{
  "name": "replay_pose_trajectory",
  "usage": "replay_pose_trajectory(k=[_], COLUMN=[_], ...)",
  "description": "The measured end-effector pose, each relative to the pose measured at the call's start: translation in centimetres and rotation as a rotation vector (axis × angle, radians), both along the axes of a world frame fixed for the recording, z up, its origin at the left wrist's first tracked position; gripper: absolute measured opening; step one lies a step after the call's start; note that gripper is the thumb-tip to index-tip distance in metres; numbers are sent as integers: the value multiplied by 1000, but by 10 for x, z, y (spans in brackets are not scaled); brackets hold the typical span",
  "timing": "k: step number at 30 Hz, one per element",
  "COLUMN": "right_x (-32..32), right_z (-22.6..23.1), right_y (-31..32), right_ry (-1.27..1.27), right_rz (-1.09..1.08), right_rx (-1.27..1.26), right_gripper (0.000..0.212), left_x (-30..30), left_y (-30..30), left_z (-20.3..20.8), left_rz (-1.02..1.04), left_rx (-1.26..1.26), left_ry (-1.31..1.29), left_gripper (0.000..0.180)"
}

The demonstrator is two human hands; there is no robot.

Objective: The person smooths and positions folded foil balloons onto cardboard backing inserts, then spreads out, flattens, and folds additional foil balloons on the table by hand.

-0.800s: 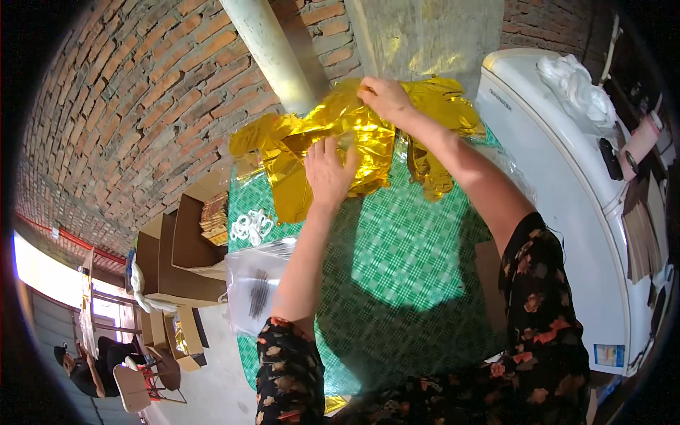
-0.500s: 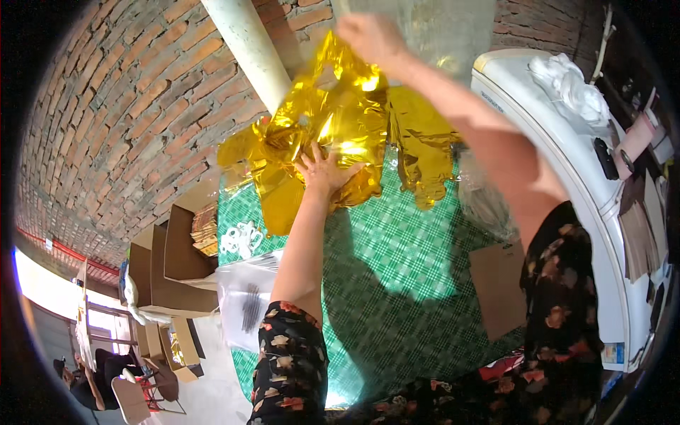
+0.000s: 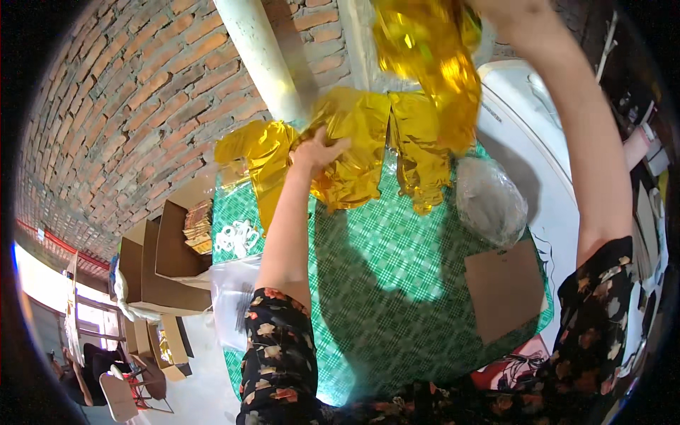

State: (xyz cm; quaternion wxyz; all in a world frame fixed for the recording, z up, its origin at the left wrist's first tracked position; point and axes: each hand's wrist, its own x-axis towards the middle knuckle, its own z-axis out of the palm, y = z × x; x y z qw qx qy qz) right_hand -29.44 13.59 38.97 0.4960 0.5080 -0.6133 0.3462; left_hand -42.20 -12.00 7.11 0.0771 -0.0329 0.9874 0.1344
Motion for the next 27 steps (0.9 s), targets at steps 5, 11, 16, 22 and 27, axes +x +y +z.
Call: replay_pose_trajectory(k=[5,11,16,22,27], right_x=[-3,-23,-23,17,49], right_z=[-59,-88,-87,-45,-20], right_y=[-1,-5,-14,-25,-2], right_ry=[143,-148,-76,-403,-229], right_rz=[-82,-398,-365,-268,-181], right_rx=[141,333,340,440,300], right_gripper=[28,24,24,25,23], left_x=[-34,34,129,176,183], left_y=[-45,-12,41,38,-11], left_z=[-16,40,120,141,110], left_rz=[118,-258,-489,-332,-143], left_rx=[394,1218,1481,957,753], left_ry=[395,156,293,524,514], left_gripper=[103,90,74,36,23])
